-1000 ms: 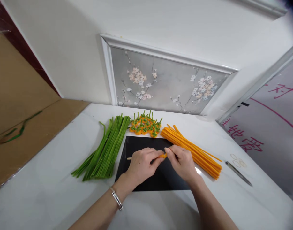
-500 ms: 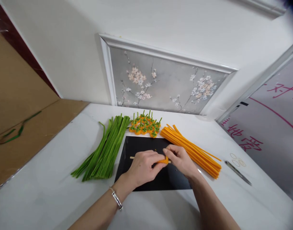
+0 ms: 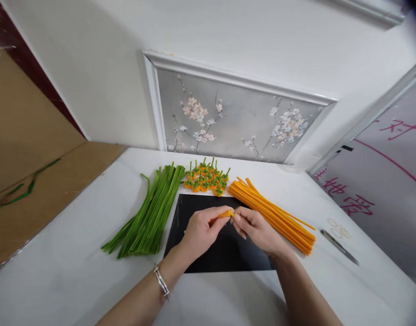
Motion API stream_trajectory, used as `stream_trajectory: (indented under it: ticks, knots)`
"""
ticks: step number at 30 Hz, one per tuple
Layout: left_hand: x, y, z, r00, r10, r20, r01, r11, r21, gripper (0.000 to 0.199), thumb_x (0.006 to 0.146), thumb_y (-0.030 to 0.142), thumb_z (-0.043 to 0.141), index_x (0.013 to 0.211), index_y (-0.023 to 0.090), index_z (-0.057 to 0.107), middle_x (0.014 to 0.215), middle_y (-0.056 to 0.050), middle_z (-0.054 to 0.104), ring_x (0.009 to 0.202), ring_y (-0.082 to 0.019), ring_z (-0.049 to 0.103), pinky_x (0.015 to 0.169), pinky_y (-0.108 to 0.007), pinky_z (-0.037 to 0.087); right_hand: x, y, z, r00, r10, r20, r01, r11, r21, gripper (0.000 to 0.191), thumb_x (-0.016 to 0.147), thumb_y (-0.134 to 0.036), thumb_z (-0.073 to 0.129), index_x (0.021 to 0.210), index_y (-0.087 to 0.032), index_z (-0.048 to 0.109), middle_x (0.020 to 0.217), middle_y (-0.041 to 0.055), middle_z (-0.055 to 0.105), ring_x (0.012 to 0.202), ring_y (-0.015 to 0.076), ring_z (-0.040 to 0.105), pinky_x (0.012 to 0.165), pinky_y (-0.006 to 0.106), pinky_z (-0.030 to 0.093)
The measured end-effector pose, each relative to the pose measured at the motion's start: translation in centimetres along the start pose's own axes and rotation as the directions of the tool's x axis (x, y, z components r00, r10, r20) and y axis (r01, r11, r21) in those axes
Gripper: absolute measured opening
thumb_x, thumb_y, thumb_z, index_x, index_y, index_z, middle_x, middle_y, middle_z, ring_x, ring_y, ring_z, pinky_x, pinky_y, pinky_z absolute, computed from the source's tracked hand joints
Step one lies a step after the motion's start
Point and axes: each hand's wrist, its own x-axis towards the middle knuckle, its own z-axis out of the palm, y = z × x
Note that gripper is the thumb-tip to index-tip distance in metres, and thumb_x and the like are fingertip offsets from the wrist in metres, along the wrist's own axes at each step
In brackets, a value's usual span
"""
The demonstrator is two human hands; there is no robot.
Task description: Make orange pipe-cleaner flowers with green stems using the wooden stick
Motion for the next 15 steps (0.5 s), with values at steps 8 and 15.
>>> stream_trajectory:
  ticks: [8, 15]
  knots:
    - [0.0, -0.5, 0.1, 0.998, -0.047, -0.042, 0.048, 0.999, 0.007, 0.026, 0.088, 0.017, 0.055, 0.109, 0.019, 0.07, 0.107, -0.004, 0.074, 0.093, -0.018, 0.07, 0.083, -0.027, 0.056, -0.4, -0.3, 0.6, 0.997, -0.033, -0.077, 0.018, 0.983, -0.184, 0.02, 0.092, -0.028, 0.045, 0.077, -0.019, 0.055, 0.06, -0.0046, 0.043, 0.052, 0.0094, 0.039, 0.048, 0.022, 0.03]
    - [-0.2, -1.2, 0.2, 1.0, -0.01, -0.025, 0.013, 0.996, 0.088, 0.028, 0.088, 0.017, 0.055, 0.111, 0.02, 0.07, 0.108, -0.005, 0.074, 0.095, -0.019, 0.07, 0.085, -0.031, 0.054, -0.4, -0.7, 1.1, 0.983, -0.133, -0.127, 0.092, 0.953, -0.29, 0.024, 0.094, -0.031, 0.046, 0.076, -0.019, 0.056, 0.06, -0.0042, 0.046, 0.052, 0.0099, 0.04, 0.049, 0.022, 0.032]
